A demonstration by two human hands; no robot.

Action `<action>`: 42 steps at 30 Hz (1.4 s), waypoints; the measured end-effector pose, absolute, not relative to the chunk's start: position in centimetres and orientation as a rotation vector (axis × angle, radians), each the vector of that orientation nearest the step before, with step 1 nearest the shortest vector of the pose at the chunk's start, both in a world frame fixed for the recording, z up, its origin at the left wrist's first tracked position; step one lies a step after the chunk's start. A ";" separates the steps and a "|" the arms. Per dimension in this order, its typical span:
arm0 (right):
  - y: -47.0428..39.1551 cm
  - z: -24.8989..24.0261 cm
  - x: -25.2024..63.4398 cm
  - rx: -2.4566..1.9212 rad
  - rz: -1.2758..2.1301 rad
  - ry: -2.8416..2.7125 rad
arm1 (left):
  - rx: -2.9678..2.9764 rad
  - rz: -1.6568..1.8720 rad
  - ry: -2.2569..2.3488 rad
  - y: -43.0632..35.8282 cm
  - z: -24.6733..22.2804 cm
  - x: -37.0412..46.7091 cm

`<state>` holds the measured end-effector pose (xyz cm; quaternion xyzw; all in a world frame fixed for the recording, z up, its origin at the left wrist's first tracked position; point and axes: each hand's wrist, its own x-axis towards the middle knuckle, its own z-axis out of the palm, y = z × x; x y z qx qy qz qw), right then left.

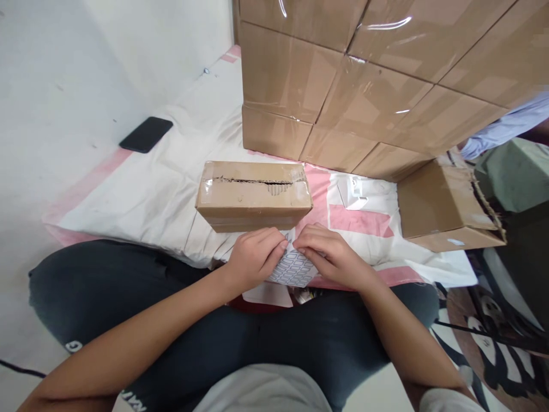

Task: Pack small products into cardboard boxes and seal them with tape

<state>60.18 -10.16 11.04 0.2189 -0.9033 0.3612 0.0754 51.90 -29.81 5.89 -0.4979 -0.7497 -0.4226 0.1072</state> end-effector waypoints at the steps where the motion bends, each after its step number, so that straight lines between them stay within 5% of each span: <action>1: -10.2 11.0 60.2 0.655 1.080 -2.711 | -1.461 -1.248 -2.207 -29.8 5.9 51.8; 7: -6.7 12.1 59.8 0.486 1.134 -2.854 | -1.424 -1.351 -2.270 -29.9 5.8 51.3; 13: 3.5 11.4 59.7 -0.221 1.159 -2.887 | -1.381 -1.411 -2.286 -30.0 5.6 51.0; 18: 4.3 9.6 58.2 -0.599 0.634 -2.570 | -1.392 -1.440 -2.287 -30.1 5.5 51.0; 20: 1.5 9.8 57.8 -0.550 0.705 -2.371 | -1.417 -1.428 -2.265 -30.2 5.3 50.9; 24: -5.8 10.6 58.3 -0.203 1.593 -2.517 | -1.457 -1.337 -2.202 -30.3 5.0 50.6; 27: -9.3 10.6 58.9 0.116 1.861 -2.635 | -1.441 -1.302 -2.227 -30.2 4.9 50.3; 37: -8.7 8.4 58.1 0.280 1.664 -2.730 | -1.610 -1.265 -2.228 -29.5 4.2 49.9; 42: -1.6 9.0 57.6 -0.111 1.167 -2.680 | -1.530 -1.150 -1.982 -30.1 4.3 49.2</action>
